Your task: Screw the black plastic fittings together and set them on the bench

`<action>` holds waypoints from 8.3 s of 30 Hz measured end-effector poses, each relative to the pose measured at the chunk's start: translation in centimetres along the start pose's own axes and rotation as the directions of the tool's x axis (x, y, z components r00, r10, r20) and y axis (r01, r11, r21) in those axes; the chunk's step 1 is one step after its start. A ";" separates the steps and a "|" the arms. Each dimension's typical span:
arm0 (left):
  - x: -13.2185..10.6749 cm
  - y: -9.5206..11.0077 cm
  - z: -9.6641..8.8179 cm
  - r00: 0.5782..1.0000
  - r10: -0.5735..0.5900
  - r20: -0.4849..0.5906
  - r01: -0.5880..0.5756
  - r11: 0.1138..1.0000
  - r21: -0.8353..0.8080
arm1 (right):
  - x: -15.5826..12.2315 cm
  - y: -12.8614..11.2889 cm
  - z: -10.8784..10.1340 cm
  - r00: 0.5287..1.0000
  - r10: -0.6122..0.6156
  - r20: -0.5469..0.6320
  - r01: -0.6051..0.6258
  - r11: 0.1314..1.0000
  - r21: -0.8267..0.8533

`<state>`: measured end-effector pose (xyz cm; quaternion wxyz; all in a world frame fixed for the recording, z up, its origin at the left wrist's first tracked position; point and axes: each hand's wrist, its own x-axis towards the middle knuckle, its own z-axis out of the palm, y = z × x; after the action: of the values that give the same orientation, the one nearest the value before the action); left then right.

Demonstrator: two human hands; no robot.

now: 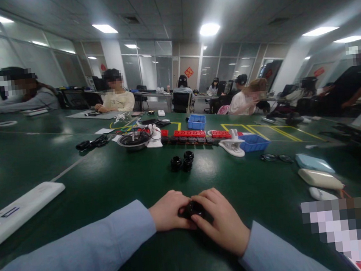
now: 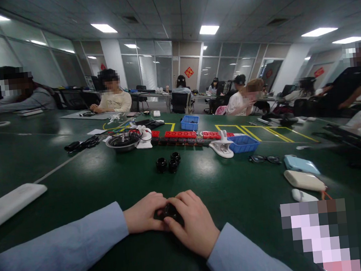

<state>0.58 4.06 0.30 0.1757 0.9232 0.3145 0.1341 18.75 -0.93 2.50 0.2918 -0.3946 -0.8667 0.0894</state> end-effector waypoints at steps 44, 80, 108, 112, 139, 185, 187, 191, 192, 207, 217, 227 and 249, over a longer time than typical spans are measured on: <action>0.0 -0.2 0.2 0.999 -0.034 0.015 0.033 0.998 0.051 | 0.2 -1.1 -0.6 0.996 -0.079 0.049 0.084 0.989 -0.123; -0.3 -0.4 0.1 1.000 0.028 -0.010 -0.028 1.000 -0.005 | 0.1 1.8 0.0 0.994 0.110 -0.014 -0.110 0.984 -0.139; -0.1 -0.3 0.3 0.999 0.023 -0.029 -0.022 0.999 0.036 | 0.0 -0.1 -0.1 0.998 -0.056 -0.019 0.055 0.997 -0.057; -0.1 -0.4 0.4 0.999 0.029 -0.038 -0.027 0.999 0.030 | 0.0 -0.1 -0.2 0.998 -0.064 -0.025 0.062 0.996 -0.063; -0.2 -0.1 0.1 1.000 0.006 -0.010 -0.006 1.000 0.021 | 0.0 -0.2 -0.5 0.998 -0.060 0.030 0.061 0.998 -0.033; -0.1 -0.5 0.1 0.998 0.055 -0.020 -0.055 0.998 -0.027 | 0.3 1.3 -0.9 0.990 -0.083 0.113 0.110 0.959 -0.262; -0.2 -0.4 0.0 0.999 0.050 -0.011 -0.050 0.999 -0.018 | 0.5 2.2 -0.8 0.994 0.044 0.103 -0.016 0.964 -0.264; -0.2 -0.2 -0.1 0.999 0.033 -0.002 -0.033 0.999 0.002 | 0.6 2.8 -0.5 0.986 0.164 0.022 -0.152 0.950 -0.273; -0.2 -0.2 -0.1 0.999 0.034 -0.001 -0.034 0.999 0.002 | 0.5 2.7 -0.4 0.985 0.174 0.008 -0.165 0.949 -0.270; -0.2 -0.3 -0.1 1.000 0.026 0.002 -0.026 1.000 0.001 | -0.3 1.0 -0.1 0.989 0.093 -0.111 -0.107 0.986 -0.128; -0.1 -0.2 0.0 0.999 0.029 -0.017 -0.029 1.000 0.007 | -0.4 -0.7 0.0 0.997 0.060 -0.054 -0.068 0.987 -0.148; -0.1 -0.1 0.0 1.000 0.018 -0.007 -0.018 0.999 0.034 | -0.2 -0.9 0.0 0.997 0.049 -0.053 -0.054 0.993 -0.104; -0.1 -0.2 0.1 1.000 0.029 -0.011 -0.028 0.999 0.040 | -0.1 -1.2 -0.3 0.998 0.062 -0.003 -0.062 0.993 -0.106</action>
<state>0.39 4.11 0.09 0.1537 0.9301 0.3048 0.1355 18.24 -1.77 3.18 0.2675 -0.4360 -0.8577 0.0525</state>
